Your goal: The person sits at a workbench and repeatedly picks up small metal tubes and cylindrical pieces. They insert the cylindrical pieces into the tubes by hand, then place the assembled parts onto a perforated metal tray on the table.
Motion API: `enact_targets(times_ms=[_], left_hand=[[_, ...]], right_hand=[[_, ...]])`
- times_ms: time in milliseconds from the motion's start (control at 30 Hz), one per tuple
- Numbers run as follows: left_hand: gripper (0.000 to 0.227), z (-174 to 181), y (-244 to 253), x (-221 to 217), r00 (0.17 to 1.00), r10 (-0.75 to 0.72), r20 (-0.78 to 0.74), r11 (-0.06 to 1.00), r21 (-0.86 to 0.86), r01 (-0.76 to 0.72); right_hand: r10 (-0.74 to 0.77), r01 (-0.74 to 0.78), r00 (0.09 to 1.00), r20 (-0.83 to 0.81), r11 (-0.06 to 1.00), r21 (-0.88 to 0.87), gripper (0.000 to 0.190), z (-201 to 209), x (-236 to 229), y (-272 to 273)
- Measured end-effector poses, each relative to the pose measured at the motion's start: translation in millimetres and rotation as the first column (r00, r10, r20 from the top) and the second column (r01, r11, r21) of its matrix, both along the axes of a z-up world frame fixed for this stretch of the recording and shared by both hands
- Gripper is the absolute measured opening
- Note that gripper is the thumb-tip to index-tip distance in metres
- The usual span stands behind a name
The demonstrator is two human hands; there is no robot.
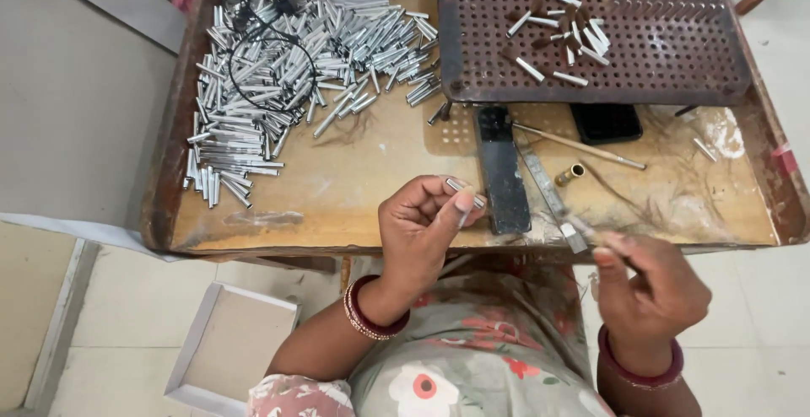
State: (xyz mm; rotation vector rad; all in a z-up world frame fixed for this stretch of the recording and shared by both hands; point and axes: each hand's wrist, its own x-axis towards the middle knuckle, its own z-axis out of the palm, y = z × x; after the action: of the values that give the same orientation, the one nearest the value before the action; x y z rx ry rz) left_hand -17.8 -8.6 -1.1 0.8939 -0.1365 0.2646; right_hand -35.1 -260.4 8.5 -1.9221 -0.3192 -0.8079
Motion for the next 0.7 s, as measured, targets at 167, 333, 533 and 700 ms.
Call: enact_targets(times_ms=[167,333,533,700], left_hand=[[0.011,6,-3,-5,1.0,-0.021,-0.007,1.0,0.02,0.021],[0.013,5,-4,-5,0.999,-0.035,-0.012,0.999,0.031,0.036],[0.011,-8,-9,-4,1.0,-0.015,-0.008,0.995,0.1,0.015],[0.011,4,-11,-7,0.999,0.044,0.033,0.978,0.202,-0.049]], right_hand=[[0.104,-0.043,0.976,0.191,0.953,-0.299,0.016,19,-6,36],[0.13,-0.068,0.974,0.183,0.947,-0.315,0.017,25,-1,48],[0.097,-0.035,0.981,0.171,0.941,-0.336,0.018,22,0,50],[0.111,-0.058,0.986,0.122,0.925,-0.375,0.014,15,15,25]])
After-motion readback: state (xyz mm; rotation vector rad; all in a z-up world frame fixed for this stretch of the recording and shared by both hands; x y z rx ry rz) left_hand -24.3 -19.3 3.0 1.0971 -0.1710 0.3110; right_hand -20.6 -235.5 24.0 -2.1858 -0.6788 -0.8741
